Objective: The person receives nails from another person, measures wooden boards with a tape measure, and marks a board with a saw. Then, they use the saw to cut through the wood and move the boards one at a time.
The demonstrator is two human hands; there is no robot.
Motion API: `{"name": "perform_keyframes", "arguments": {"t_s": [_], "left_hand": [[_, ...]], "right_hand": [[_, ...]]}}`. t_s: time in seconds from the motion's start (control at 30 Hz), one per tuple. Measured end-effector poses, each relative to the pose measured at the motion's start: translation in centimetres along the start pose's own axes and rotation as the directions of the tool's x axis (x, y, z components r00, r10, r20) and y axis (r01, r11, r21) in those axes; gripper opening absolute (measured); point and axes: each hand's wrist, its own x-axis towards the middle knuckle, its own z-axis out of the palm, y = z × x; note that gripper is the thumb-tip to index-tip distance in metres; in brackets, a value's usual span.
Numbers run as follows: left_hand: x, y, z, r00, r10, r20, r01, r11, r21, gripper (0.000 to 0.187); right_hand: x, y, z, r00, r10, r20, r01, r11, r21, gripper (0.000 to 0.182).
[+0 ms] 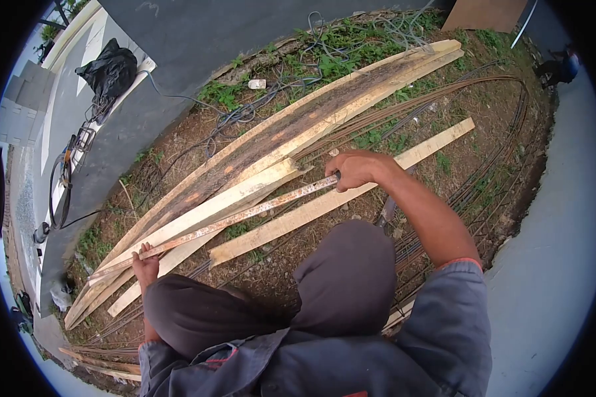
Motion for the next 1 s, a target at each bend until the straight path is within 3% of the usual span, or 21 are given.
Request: {"name": "perform_keyframes", "arguments": {"t_s": [0.17,0.33,0.47,0.53,0.6,0.67,0.73,0.77,0.8,0.83,0.87,0.9,0.93,1.0], "left_hand": [[1.3,3.5,-2.8,0.991,0.132,0.022,-0.132,0.991,0.007,0.035],[-2.2,5.9,-0.5,0.978,0.206,0.038,-0.206,0.978,-0.004,0.033],[-4.9,4.1,3.3,0.977,0.137,0.161,-0.168,0.966,0.198,0.031],[-9.1,1.5,8.2,0.928,-0.078,0.365,-0.097,0.894,0.437,0.031],[-10.8,-1.3,11.7,0.765,-0.369,0.528,-0.071,0.766,0.639,0.032],[-16.4,-6.0,17.3,0.724,-0.473,0.502,-0.088,0.658,0.747,0.035],[-18.4,-10.3,20.7,0.57,-0.645,0.509,-0.16,0.52,0.839,0.041],[-20.1,-12.5,22.4,0.516,-0.712,0.476,-0.278,0.387,0.879,0.045],[-21.5,-14.5,23.8,0.466,-0.773,0.431,-0.398,0.252,0.882,0.051],[-22.1,-16.6,24.9,0.457,-0.78,0.427,-0.401,0.248,0.882,0.051],[-22.4,-18.7,25.8,0.374,-0.819,0.434,-0.691,0.065,0.72,0.06],[-22.2,-20.3,26.2,0.295,-0.863,0.409,-0.892,-0.096,0.441,0.07],[-21.8,-21.5,26.2,0.28,-0.872,0.401,-0.896,-0.088,0.435,0.07],[-21.2,-25.0,25.8,0.231,-0.797,0.558,-0.972,-0.214,0.097,0.085]], "right_hand": [[2.6,-1.0,4.7,0.99,-0.132,0.056,0.127,0.988,0.091,0.071],[5.6,-3.6,7.2,0.962,-0.272,-0.003,0.272,0.959,0.084,0.078],[5.6,-4.2,7.2,0.954,-0.299,-0.018,0.299,0.949,0.096,0.083],[4.3,-5.0,6.4,0.979,-0.205,-0.004,0.203,0.97,0.131,0.089],[3.9,-4.9,6.6,0.978,-0.202,-0.052,0.209,0.962,0.175,0.091],[3.2,-4.5,6.7,0.976,-0.192,-0.105,0.21,0.953,0.219,0.093],[2.5,-3.6,7.0,0.956,-0.165,-0.242,0.236,0.923,0.303,0.095],[2.1,-2.9,7.4,0.929,-0.161,-0.334,0.272,0.908,0.319,0.096],[1.2,-2.3,7.5,0.929,-0.15,-0.338,0.265,0.909,0.323,0.096],[-0.2,-1.8,7.5,0.931,-0.037,-0.362,0.194,0.892,0.408,0.095],[-1.7,-1.3,7.5,0.923,0.08,-0.375,0.126,0.861,0.492,0.095],[-3.7,-0.9,7.6,0.901,0.153,-0.406,0.097,0.841,0.533,0.094],[-4.5,0.6,9.2,0.898,0.172,-0.405,0.083,0.837,0.54,0.094],[-5.8,4.8,14.4,0.713,0.389,-0.583,-0.007,0.836,0.549,0.094]]}}
